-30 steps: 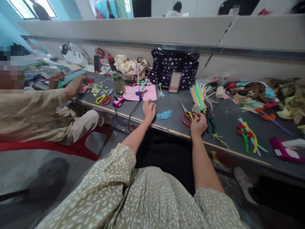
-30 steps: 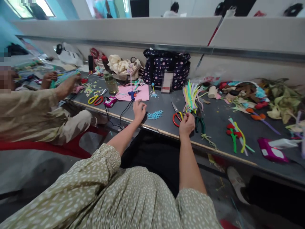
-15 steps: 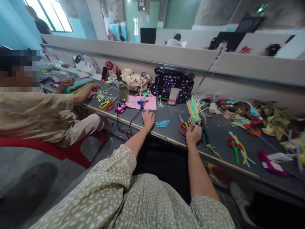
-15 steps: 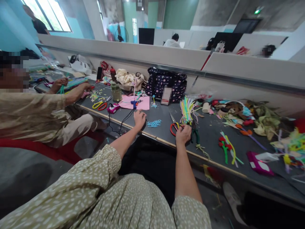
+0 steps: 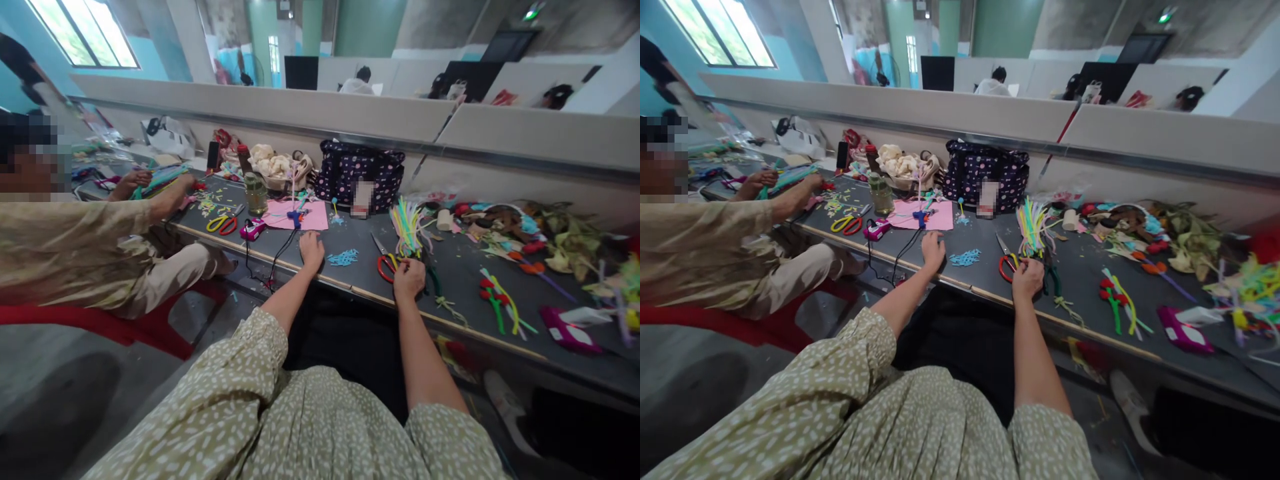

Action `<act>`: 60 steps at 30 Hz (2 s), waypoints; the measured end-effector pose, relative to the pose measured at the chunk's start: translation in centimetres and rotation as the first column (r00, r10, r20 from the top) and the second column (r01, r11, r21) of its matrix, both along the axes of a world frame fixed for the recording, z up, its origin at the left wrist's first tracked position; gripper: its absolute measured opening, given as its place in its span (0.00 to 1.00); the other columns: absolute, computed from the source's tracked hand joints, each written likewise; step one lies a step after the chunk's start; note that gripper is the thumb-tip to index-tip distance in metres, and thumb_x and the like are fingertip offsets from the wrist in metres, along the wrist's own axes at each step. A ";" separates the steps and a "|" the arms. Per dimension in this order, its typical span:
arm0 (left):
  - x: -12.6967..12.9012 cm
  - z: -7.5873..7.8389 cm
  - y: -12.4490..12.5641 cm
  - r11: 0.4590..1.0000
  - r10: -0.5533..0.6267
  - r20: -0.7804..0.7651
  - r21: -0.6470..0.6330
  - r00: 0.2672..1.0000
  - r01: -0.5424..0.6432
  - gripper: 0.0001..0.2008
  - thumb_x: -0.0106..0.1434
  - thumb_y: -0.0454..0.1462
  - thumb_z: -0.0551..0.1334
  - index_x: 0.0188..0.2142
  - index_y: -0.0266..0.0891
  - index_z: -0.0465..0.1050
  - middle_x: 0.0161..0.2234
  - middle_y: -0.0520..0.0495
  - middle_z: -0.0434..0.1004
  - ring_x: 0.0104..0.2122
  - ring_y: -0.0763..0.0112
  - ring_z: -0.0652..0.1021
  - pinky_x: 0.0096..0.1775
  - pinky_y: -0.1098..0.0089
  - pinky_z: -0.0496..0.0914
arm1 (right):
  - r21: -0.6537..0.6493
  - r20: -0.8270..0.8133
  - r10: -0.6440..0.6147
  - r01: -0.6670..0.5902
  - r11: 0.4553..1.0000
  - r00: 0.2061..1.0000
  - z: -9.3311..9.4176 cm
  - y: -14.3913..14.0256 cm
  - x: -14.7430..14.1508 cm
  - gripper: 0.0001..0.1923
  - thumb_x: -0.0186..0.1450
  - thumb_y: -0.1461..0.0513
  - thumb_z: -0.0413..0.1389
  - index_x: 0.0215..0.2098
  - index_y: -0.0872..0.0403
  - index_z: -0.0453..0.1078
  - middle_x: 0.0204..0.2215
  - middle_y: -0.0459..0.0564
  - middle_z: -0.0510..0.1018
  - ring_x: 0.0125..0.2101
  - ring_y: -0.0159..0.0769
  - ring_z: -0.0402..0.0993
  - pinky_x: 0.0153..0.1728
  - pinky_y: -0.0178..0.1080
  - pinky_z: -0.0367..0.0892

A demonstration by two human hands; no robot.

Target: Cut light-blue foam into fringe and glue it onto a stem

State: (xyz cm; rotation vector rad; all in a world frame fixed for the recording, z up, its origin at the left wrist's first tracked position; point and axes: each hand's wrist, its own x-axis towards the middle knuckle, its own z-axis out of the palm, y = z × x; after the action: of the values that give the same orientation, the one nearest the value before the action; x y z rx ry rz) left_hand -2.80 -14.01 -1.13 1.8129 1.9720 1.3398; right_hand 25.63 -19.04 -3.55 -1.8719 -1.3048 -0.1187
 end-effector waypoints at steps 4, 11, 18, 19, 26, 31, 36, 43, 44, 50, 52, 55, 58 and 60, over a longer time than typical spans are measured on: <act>-0.3 -0.2 0.5 1.000 0.014 0.015 -0.011 1.000 -0.014 0.05 0.64 0.36 0.57 0.32 0.41 0.70 0.41 0.38 0.74 0.48 0.54 0.71 0.52 0.57 0.62 | -0.022 -0.020 -0.019 0.018 1.000 1.000 0.3 0.0 -0.1 0.18 0.64 0.62 0.43 0.43 0.58 0.71 0.42 0.60 0.74 0.44 0.45 0.67 0.46 0.43 0.60; -0.6 -0.5 1.4 1.000 -0.008 0.059 0.009 0.998 0.007 0.12 0.64 0.41 0.58 0.24 0.43 0.64 0.36 0.41 0.73 0.45 0.56 0.70 0.52 0.58 0.62 | -0.028 -0.030 -0.072 0.071 0.997 0.997 0.5 0.0 -0.3 0.17 0.68 0.60 0.43 0.44 0.55 0.72 0.42 0.56 0.76 0.42 0.39 0.68 0.42 0.37 0.58; -0.5 -0.7 1.5 0.999 0.036 0.114 0.032 0.993 -0.040 0.05 0.58 0.31 0.59 0.35 0.41 0.67 0.40 0.41 0.73 0.47 0.55 0.69 0.52 0.58 0.62 | -0.041 -0.046 -0.095 0.093 0.995 0.994 0.8 0.1 -0.4 0.18 0.70 0.55 0.44 0.42 0.55 0.73 0.36 0.55 0.79 0.35 0.38 0.69 0.36 0.36 0.55; -0.5 -0.7 1.5 0.999 0.040 0.121 0.030 0.992 -0.044 0.07 0.58 0.30 0.58 0.37 0.41 0.67 0.40 0.41 0.73 0.46 0.55 0.69 0.51 0.59 0.62 | -0.047 -0.049 -0.093 0.091 0.995 0.994 0.8 0.1 -0.5 0.18 0.70 0.55 0.45 0.41 0.55 0.74 0.35 0.54 0.79 0.34 0.37 0.69 0.35 0.35 0.55; -0.7 -0.9 1.9 1.000 0.031 0.150 -0.003 0.988 -0.031 0.10 0.58 0.31 0.58 0.40 0.41 0.68 0.33 0.44 0.73 0.44 0.55 0.71 0.49 0.59 0.64 | -0.095 -0.068 -0.088 0.082 0.992 0.994 1.1 0.0 -0.8 0.16 0.69 0.55 0.48 0.40 0.55 0.75 0.31 0.52 0.79 0.30 0.35 0.69 0.32 0.34 0.53; -0.7 -0.7 1.8 1.000 0.021 0.167 -0.012 0.986 -0.019 0.09 0.56 0.30 0.58 0.37 0.41 0.69 0.32 0.44 0.72 0.44 0.55 0.71 0.48 0.60 0.64 | -0.125 -0.066 -0.080 0.071 0.990 0.995 1.1 0.0 -0.7 0.17 0.69 0.55 0.48 0.39 0.54 0.75 0.30 0.51 0.79 0.29 0.34 0.69 0.31 0.34 0.53; -0.5 -0.7 1.6 0.999 0.038 0.185 -0.013 0.982 -0.036 0.10 0.56 0.28 0.56 0.36 0.41 0.70 0.32 0.44 0.73 0.42 0.55 0.71 0.46 0.60 0.64 | -0.140 -0.067 -0.067 0.057 0.989 0.996 0.9 0.0 -0.6 0.15 0.68 0.55 0.50 0.40 0.53 0.76 0.31 0.51 0.79 0.29 0.34 0.69 0.31 0.34 0.53; -0.7 -1.1 1.5 0.997 0.072 0.197 0.001 0.978 -0.074 0.10 0.55 0.28 0.57 0.35 0.42 0.70 0.31 0.46 0.74 0.40 0.59 0.72 0.45 0.63 0.64 | -0.122 -0.092 -0.064 0.052 0.991 0.994 0.8 -0.2 -0.6 0.16 0.66 0.55 0.50 0.40 0.55 0.76 0.30 0.53 0.80 0.28 0.36 0.69 0.30 0.36 0.52; -0.8 -1.1 1.5 0.997 0.075 0.198 0.005 0.977 -0.078 0.10 0.56 0.28 0.57 0.35 0.42 0.70 0.32 0.45 0.74 0.41 0.59 0.72 0.46 0.63 0.64 | -0.121 -0.095 -0.065 0.053 0.991 0.993 0.7 -0.2 -0.6 0.16 0.65 0.55 0.50 0.40 0.55 0.76 0.30 0.53 0.80 0.28 0.37 0.69 0.29 0.36 0.52; -0.7 -1.1 1.4 0.998 0.056 0.221 0.016 0.974 -0.061 0.10 0.56 0.27 0.57 0.35 0.41 0.69 0.35 0.43 0.75 0.42 0.59 0.72 0.48 0.62 0.64 | -0.111 -0.088 -0.083 0.073 0.991 0.993 0.4 0.0 -0.2 0.16 0.64 0.54 0.51 0.38 0.55 0.77 0.28 0.53 0.79 0.28 0.36 0.68 0.29 0.36 0.51; -0.7 -1.1 1.3 0.999 0.042 0.234 0.017 0.971 -0.047 0.10 0.56 0.27 0.57 0.34 0.41 0.69 0.35 0.44 0.75 0.43 0.59 0.72 0.48 0.62 0.64 | -0.111 -0.084 -0.089 0.080 0.991 0.992 0.3 0.0 -0.2 0.16 0.64 0.54 0.51 0.38 0.54 0.77 0.28 0.52 0.79 0.28 0.36 0.68 0.29 0.36 0.51; -0.8 -1.1 1.3 0.999 0.027 0.262 0.020 0.965 -0.034 0.09 0.56 0.27 0.57 0.33 0.41 0.70 0.36 0.44 0.76 0.43 0.60 0.73 0.49 0.62 0.64 | -0.110 -0.079 -0.088 0.079 0.991 0.993 0.3 0.0 -0.3 0.16 0.64 0.54 0.51 0.38 0.54 0.77 0.28 0.52 0.78 0.28 0.36 0.68 0.30 0.36 0.52; -1.1 -1.2 1.4 1.000 0.016 0.303 0.021 0.953 -0.023 0.08 0.56 0.28 0.57 0.33 0.41 0.70 0.35 0.45 0.76 0.42 0.62 0.73 0.49 0.63 0.65 | -0.112 -0.075 -0.084 0.075 0.991 0.994 0.5 -0.2 -0.4 0.16 0.64 0.54 0.51 0.37 0.54 0.77 0.26 0.52 0.77 0.27 0.36 0.67 0.30 0.36 0.52; -1.3 -1.3 1.6 1.000 -0.003 0.333 0.014 0.943 -0.002 0.07 0.56 0.29 0.57 0.33 0.41 0.71 0.33 0.47 0.76 0.39 0.65 0.74 0.47 0.64 0.66 | -0.115 -0.071 -0.083 0.075 0.991 0.994 0.6 -0.2 -0.4 0.16 0.64 0.55 0.51 0.37 0.55 0.77 0.26 0.52 0.77 0.26 0.36 0.66 0.29 0.36 0.52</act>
State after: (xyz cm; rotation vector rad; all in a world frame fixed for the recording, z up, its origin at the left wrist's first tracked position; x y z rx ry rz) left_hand -4.13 -12.40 -2.42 1.4704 1.7856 1.5445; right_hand 25.21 -19.27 -2.91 -2.0042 -1.2077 -0.0155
